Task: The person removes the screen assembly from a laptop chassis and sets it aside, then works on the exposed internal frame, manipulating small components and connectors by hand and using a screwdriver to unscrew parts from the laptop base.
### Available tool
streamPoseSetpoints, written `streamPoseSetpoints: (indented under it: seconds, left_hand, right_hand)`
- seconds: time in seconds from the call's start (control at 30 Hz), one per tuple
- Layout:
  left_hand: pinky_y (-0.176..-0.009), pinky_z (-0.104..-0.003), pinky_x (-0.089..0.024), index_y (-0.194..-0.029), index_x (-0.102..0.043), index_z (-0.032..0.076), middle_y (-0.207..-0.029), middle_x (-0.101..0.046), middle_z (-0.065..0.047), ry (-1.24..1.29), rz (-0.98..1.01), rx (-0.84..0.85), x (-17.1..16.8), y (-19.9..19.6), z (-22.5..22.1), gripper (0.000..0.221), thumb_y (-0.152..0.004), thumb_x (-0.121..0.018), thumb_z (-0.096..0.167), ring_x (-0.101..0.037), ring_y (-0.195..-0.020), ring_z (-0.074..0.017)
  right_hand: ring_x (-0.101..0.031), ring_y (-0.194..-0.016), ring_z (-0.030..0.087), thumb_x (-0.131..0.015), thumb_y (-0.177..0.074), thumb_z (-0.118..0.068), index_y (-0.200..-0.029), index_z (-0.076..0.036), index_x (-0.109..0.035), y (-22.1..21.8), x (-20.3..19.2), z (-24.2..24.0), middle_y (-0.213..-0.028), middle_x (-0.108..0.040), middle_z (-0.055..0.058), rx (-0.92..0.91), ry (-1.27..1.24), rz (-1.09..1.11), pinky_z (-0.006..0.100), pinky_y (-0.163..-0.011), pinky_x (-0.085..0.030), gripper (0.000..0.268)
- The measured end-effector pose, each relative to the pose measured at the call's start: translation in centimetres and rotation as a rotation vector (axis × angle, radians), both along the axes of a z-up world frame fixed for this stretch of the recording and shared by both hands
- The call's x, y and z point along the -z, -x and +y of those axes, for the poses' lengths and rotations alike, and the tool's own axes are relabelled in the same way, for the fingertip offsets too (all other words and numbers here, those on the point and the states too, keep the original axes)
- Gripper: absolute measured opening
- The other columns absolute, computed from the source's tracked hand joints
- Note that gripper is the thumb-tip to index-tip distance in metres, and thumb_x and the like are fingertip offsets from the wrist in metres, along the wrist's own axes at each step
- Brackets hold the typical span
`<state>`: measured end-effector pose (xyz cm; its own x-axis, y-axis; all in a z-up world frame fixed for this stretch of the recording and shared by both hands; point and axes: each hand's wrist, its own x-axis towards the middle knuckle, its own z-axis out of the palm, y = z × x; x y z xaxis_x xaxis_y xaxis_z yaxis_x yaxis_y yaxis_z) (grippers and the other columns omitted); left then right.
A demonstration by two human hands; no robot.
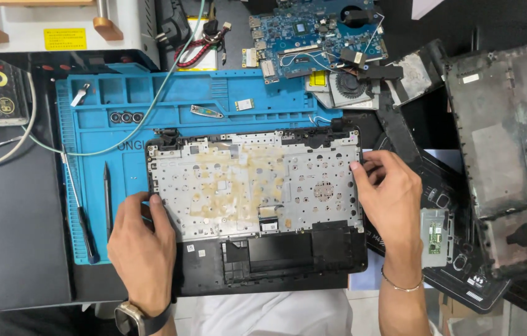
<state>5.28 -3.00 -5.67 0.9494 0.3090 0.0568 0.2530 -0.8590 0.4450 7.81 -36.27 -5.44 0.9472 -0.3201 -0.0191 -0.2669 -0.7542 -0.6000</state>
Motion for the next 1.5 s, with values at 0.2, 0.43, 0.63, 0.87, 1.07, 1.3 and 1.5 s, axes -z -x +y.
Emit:
streamPoseSetpoints:
  seconds: [0.2,0.43,0.63,0.87,1.07,1.3,1.5]
  left_hand:
    - [-0.063,-0.043,-0.051,-0.110,-0.065,-0.005,-0.090,-0.069,-0.020,0.148,0.003,-0.058,-0.5,-0.1,0.0,0.021,-0.103,-0.062,0.015,-0.066,-0.072,-0.0341]
    - [-0.054,-0.041,-0.049,-0.107,-0.070,-0.001,-0.075,-0.070,-0.018,0.229,0.157,-0.133,-1.5,-1.0,0.7,0.022,-0.101,-0.065,0.019,-0.066,-0.057,-0.0292]
    - [-0.059,-0.037,-0.052,-0.111,-0.073,0.002,-0.079,-0.072,-0.014,0.218,0.266,-0.128,-1.1,-1.5,2.7,0.026,-0.099,-0.069,0.025,-0.070,-0.061,-0.0231]
    - [-0.060,-0.034,-0.053,-0.115,-0.076,0.009,-0.076,-0.077,-0.016,0.235,0.518,-0.225,-0.4,-2.4,5.6,0.029,-0.097,-0.073,0.032,-0.068,-0.063,-0.0186]
    - [-0.063,-0.035,-0.053,-0.113,-0.078,0.012,-0.068,-0.074,-0.021,0.045,0.598,-0.212,-0.4,-3.2,6.1,0.026,-0.097,-0.073,0.033,-0.070,-0.058,-0.0218]
    - [-0.054,-0.036,-0.052,-0.115,-0.076,0.009,-0.068,-0.070,-0.016,0.238,0.545,-0.198,-2.4,-3.7,5.3,0.029,-0.098,-0.069,0.032,-0.067,-0.055,-0.0185]
    - [-0.059,-0.035,-0.054,-0.130,-0.071,0.008,-0.103,-0.077,-0.019,0.627,0.307,-0.256,-5.2,-2.4,6.0,0.031,-0.105,-0.056,0.017,-0.068,-0.068,-0.0190]
  right_hand:
    - [-0.064,-0.062,0.016,-0.082,-0.086,-0.013,-0.102,0.003,-0.073,-0.6,-0.6,-0.4,-0.083,-0.072,0.010,-0.019,0.051,0.079,0.030,-0.058,-0.050,0.024]
    - [-0.060,-0.069,0.006,-0.079,-0.088,-0.013,-0.113,0.002,-0.068,-0.5,0.7,-2.3,-0.085,-0.072,0.004,-0.002,-0.192,0.147,0.024,-0.059,-0.048,0.031]
    - [-0.055,-0.081,0.004,-0.070,-0.091,-0.004,-0.138,-0.005,-0.057,0.7,1.4,-4.4,-0.099,-0.062,0.002,-0.027,-0.666,0.156,0.020,-0.068,-0.047,0.049]
    - [-0.052,-0.091,0.011,-0.056,-0.098,0.007,-0.144,-0.005,-0.068,2.4,2.5,-7.1,-0.103,-0.055,0.005,-0.205,-0.702,0.186,0.023,-0.085,-0.043,0.049]
    - [-0.066,-0.106,0.023,-0.054,-0.075,0.015,-0.131,-0.015,-0.070,1.3,-0.5,-3.7,-0.132,-0.060,0.016,-0.381,-0.104,0.054,0.033,-0.095,-0.055,0.065]
    - [-0.060,-0.139,0.034,-0.063,-0.085,-0.001,-0.131,-0.002,-0.066,-0.1,-2.5,-1.5,-0.141,-0.064,0.019,-0.509,0.023,-0.202,0.039,-0.116,-0.049,0.046]
    - [-0.059,-0.140,0.033,-0.063,-0.083,-0.014,-0.130,0.004,-0.065,-0.7,-3.5,-0.2,-0.138,-0.066,0.020,-0.471,0.031,-0.170,0.040,-0.115,-0.048,0.050]
